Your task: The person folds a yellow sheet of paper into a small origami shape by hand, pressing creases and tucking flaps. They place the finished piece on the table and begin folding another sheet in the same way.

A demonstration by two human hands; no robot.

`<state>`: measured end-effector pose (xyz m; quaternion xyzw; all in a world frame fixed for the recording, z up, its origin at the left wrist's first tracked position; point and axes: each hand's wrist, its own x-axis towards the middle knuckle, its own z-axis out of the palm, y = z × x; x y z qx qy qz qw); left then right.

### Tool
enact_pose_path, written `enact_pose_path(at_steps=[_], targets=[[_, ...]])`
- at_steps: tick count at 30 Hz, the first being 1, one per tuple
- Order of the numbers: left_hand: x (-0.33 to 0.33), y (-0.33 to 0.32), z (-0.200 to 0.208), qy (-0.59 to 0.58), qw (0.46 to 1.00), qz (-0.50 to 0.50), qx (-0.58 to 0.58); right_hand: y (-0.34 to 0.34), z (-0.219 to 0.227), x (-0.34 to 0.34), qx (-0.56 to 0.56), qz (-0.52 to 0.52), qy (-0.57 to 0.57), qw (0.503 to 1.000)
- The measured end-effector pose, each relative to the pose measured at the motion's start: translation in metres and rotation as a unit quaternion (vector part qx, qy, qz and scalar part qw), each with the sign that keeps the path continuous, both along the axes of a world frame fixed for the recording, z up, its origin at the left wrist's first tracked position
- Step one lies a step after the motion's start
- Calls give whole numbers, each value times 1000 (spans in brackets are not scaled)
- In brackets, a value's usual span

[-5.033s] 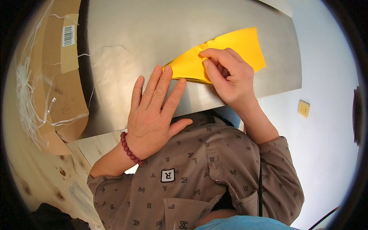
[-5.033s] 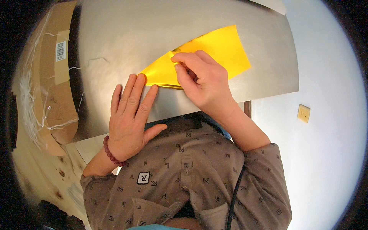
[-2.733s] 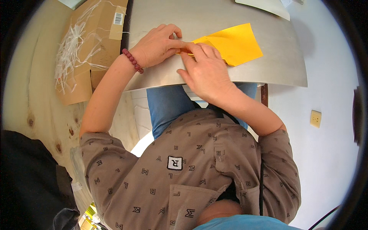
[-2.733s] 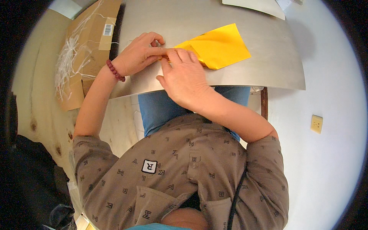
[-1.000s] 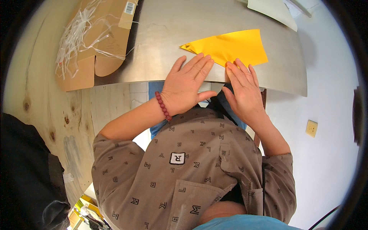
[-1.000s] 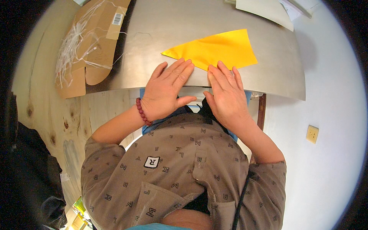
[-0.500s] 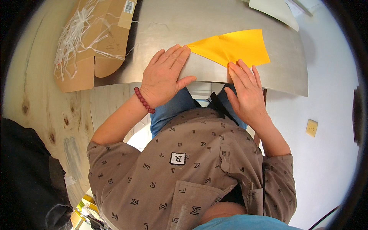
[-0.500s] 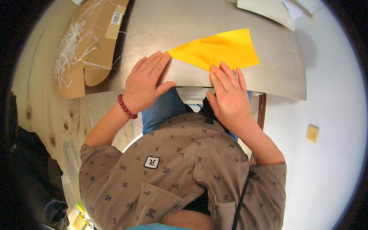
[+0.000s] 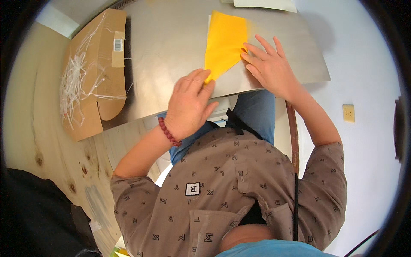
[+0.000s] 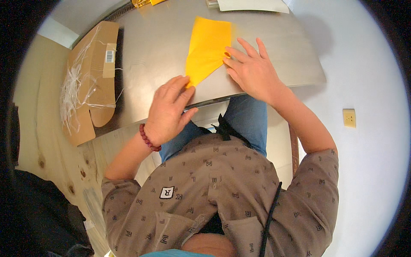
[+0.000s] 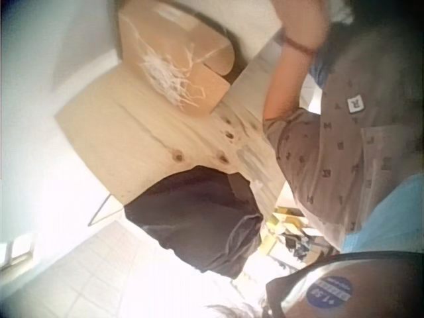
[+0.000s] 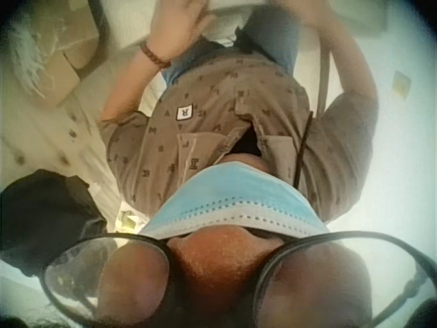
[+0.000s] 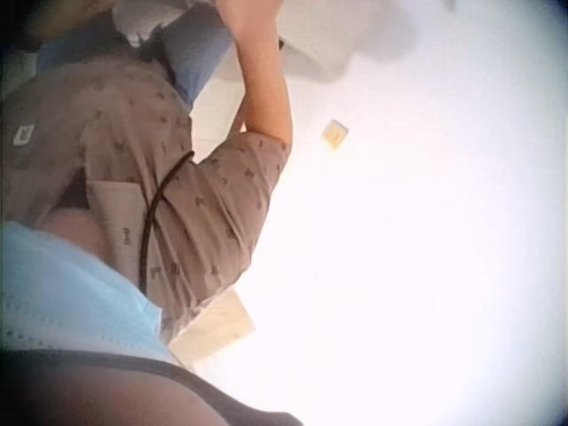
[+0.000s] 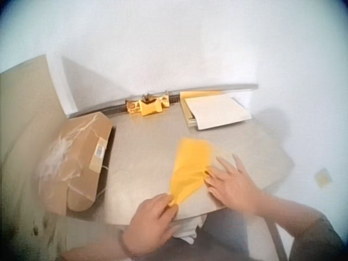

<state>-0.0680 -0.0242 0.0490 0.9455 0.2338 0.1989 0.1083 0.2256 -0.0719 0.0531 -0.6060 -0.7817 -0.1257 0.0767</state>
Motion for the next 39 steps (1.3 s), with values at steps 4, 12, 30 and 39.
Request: enact_pose_path(at_steps=[4, 12, 30, 39], targets=[[39, -17, -11, 9, 999, -16, 46, 24, -8, 23, 21, 24, 3, 999], [183, -45, -32, 64, 993, -10, 99, 73, 11, 38, -98, 68, 59, 991], [79, 83, 24, -15, 994, -6, -106, 40, -36, -30, 102, -84, 166, 977], [83, 120, -20, -7, 993, -119, -7, 23, -47, -27, 85, -8, 178, 980]])
